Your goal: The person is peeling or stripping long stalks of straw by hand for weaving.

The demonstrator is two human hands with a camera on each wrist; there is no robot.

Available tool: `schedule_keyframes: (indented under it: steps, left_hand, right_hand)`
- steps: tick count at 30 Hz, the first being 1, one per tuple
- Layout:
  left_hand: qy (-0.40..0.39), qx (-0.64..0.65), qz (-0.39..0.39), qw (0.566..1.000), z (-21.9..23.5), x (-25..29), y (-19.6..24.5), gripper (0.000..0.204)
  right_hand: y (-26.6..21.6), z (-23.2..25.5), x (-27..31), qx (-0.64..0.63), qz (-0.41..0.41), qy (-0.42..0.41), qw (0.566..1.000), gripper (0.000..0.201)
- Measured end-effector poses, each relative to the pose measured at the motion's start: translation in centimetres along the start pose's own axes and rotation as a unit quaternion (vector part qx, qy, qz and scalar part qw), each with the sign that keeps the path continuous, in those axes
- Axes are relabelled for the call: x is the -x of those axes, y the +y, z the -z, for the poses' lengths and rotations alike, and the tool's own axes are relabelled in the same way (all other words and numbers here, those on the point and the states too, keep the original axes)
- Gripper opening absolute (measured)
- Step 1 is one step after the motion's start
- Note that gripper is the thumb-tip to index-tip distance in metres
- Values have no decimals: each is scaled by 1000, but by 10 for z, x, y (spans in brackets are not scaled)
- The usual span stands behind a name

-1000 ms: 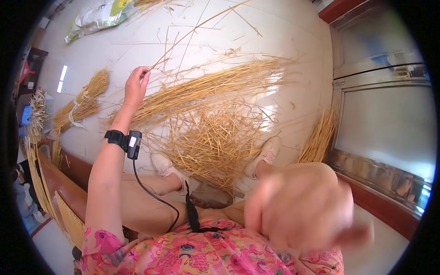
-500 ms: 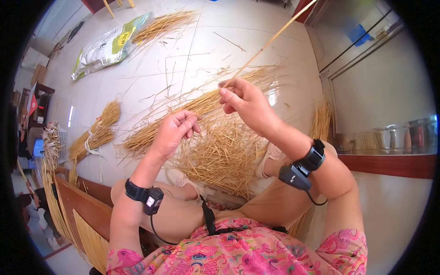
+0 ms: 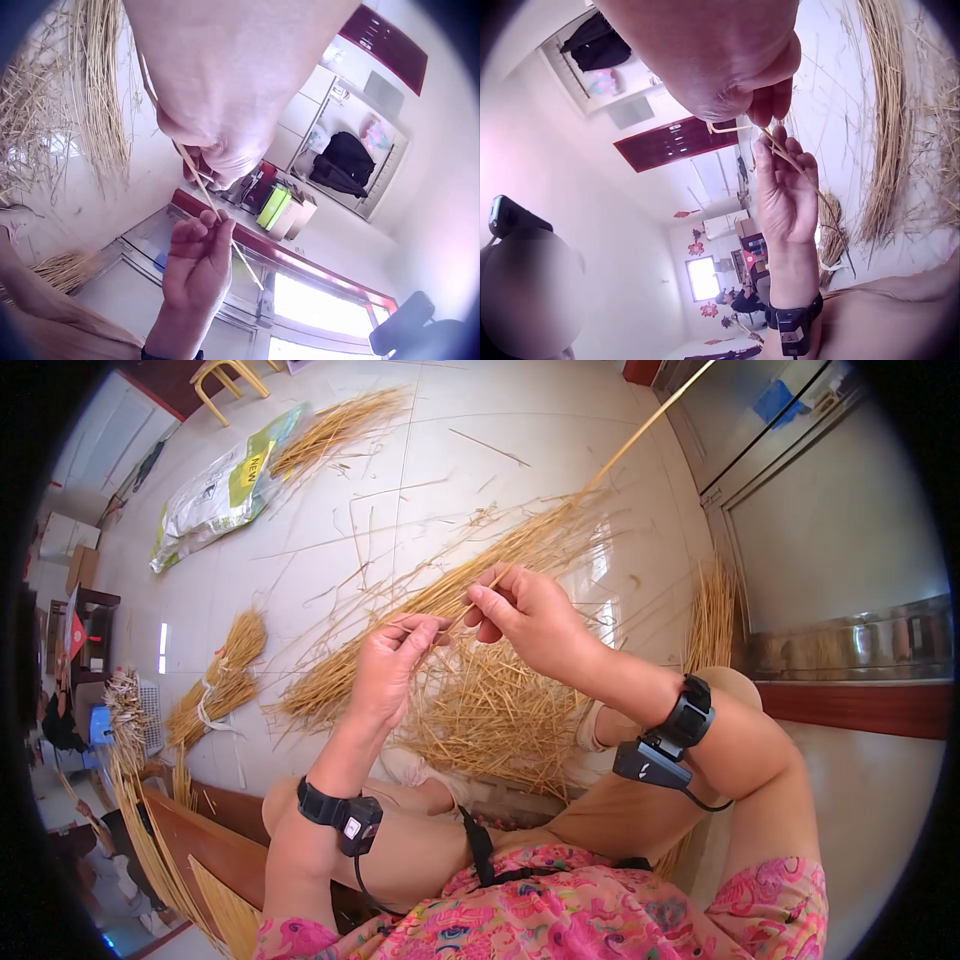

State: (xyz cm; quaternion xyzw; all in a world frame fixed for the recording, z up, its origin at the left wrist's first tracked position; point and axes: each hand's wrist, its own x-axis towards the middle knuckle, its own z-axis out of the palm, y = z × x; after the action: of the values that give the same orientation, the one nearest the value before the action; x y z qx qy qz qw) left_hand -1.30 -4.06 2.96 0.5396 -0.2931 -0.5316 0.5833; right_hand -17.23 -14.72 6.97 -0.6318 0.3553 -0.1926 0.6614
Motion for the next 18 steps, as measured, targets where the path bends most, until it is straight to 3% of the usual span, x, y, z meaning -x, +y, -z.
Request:
schedule_keyframes:
  steps: [5,16,18]
  left_hand:
    - [42,110,-10,993,12,-7,-2,11]
    - [143,88,-22,986,47,-10,16,12]
    - [-14,66,-16,998,58,-6,29,12]
  right_hand:
    - [10,3,-4,-45,-25,57,997,19]
    - [6,28,-13,-66,-16,144,987,25]
    - [3,35,-15,-36,5,179,983,25]
